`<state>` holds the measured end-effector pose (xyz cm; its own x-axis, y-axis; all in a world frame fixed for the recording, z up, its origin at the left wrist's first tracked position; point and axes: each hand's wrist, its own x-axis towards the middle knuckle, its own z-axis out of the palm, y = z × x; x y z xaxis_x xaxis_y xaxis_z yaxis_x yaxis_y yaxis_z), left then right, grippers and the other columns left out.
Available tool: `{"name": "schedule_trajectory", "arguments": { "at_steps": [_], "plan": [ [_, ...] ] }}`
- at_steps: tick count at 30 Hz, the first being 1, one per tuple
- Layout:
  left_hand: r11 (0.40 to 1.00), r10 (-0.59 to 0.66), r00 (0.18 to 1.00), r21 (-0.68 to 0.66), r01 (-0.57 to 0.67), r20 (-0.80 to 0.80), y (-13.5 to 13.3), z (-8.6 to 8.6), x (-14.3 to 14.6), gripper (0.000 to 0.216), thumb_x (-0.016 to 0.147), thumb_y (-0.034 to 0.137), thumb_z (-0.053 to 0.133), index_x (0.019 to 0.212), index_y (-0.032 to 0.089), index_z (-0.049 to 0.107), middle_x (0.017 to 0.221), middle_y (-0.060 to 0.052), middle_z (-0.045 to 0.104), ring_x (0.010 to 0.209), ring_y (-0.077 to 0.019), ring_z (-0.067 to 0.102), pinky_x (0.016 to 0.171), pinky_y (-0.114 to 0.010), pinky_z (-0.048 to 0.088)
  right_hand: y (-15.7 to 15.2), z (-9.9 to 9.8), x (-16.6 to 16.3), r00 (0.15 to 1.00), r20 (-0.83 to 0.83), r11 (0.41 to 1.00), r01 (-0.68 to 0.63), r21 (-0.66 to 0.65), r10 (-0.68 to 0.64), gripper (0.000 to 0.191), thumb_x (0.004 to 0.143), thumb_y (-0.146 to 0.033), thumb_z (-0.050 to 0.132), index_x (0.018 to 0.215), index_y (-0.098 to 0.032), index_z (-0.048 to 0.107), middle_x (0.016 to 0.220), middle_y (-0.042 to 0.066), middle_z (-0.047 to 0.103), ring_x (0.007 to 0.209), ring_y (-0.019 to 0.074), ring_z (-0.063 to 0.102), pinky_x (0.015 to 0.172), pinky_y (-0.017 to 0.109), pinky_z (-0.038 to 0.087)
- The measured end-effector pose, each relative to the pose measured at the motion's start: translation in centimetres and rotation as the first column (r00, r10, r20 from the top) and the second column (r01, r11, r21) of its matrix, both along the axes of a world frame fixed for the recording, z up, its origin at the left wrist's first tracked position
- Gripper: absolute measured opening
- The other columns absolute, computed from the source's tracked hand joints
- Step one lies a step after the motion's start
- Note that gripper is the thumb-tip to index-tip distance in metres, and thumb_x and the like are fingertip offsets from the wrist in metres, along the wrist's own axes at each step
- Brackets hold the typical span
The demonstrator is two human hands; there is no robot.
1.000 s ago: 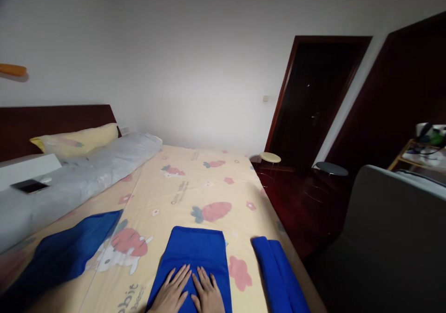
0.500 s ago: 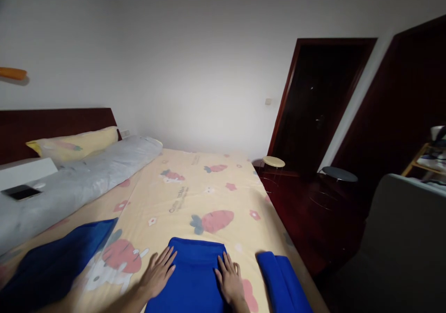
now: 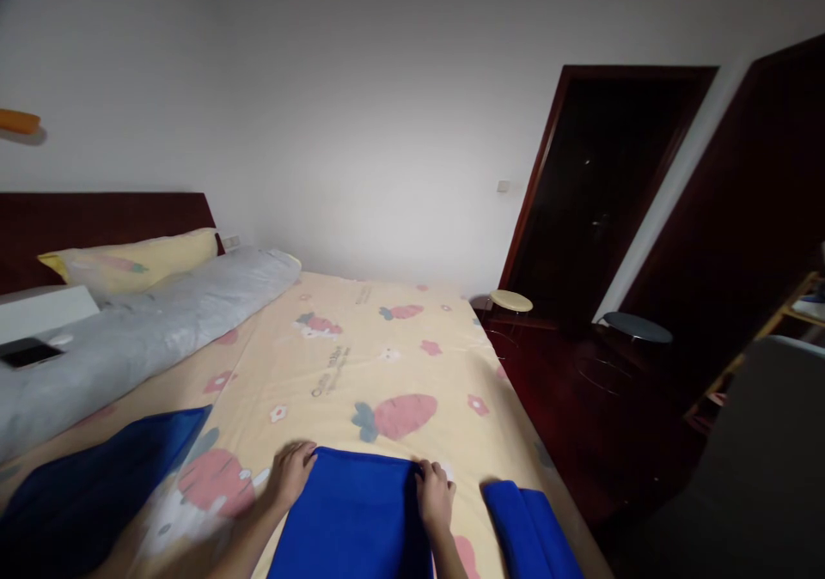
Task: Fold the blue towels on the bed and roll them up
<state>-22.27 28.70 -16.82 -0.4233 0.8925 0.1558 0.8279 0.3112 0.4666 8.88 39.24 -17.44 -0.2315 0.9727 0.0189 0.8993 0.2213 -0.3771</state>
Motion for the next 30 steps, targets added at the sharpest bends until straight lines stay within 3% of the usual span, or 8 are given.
{"name": "schedule_trajectory", "arguments": {
  "at_steps": [8,15,25,27,30],
  "plan": [
    [1.000,0.010,0.999,0.024,-0.011,0.048,1.1,-0.6,-0.4,0.019,0.073,0.004,0.055,0.074,0.020,0.065,0.081,0.000,0.069,0.081,-0.0132,0.063,0.078,-0.025,0.046,1.1,0.0,-0.1,1.000,0.026,0.997,-0.011,0.071,0.010,0.029,0.089,-0.023,0.037,0.095,-0.022,0.065,0.096,0.006,0.073,0.094,0.0202,0.065,0.081,0.031,0.041],
    [0.998,0.032,0.999,0.054,-0.033,0.016,0.6,-0.1,-1.9,0.013,0.079,0.017,0.056,0.075,0.021,0.067,0.078,0.000,0.066,0.080,-0.0150,0.060,0.078,-0.027,0.044,1.7,-0.5,0.7,0.998,0.062,0.980,-0.033,0.197,0.021,0.036,0.094,-0.029,0.030,0.090,-0.021,0.065,0.096,0.009,0.069,0.092,0.0214,0.062,0.079,0.032,0.041],
    [0.991,0.131,0.989,0.033,-0.129,-0.064,1.8,-0.4,-1.2,0.019,0.082,0.015,0.050,0.072,0.022,0.065,0.078,0.000,0.067,0.082,-0.0150,0.060,0.079,-0.026,0.043,2.3,-1.7,0.1,0.994,0.102,0.976,0.016,0.217,-0.039,0.034,0.094,-0.027,0.031,0.096,-0.021,0.064,0.095,0.008,0.068,0.092,0.0225,0.062,0.076,0.033,0.043],
    [0.984,0.175,0.980,0.025,-0.174,-0.094,1.6,0.0,-0.7,0.025,0.084,0.013,0.044,0.075,0.022,0.066,0.083,-0.002,0.068,0.087,-0.0180,0.060,0.081,-0.030,0.043,2.3,-1.4,0.2,0.993,0.107,0.977,0.026,0.212,-0.050,0.035,0.094,-0.026,0.030,0.098,-0.020,0.064,0.094,0.010,0.068,0.092,0.0241,0.062,0.076,0.035,0.044],
    [0.981,0.192,0.970,0.042,-0.187,-0.152,0.7,0.0,1.6,0.037,0.086,0.011,0.036,0.102,0.022,0.067,0.104,-0.006,0.069,0.104,-0.0230,0.058,0.091,-0.038,0.041,1.3,-0.9,-1.0,0.993,0.107,0.974,0.023,0.225,-0.048,0.040,0.094,-0.025,0.026,0.103,-0.018,0.064,0.100,0.013,0.068,0.095,0.0267,0.062,0.081,0.040,0.045]
  ]
}}
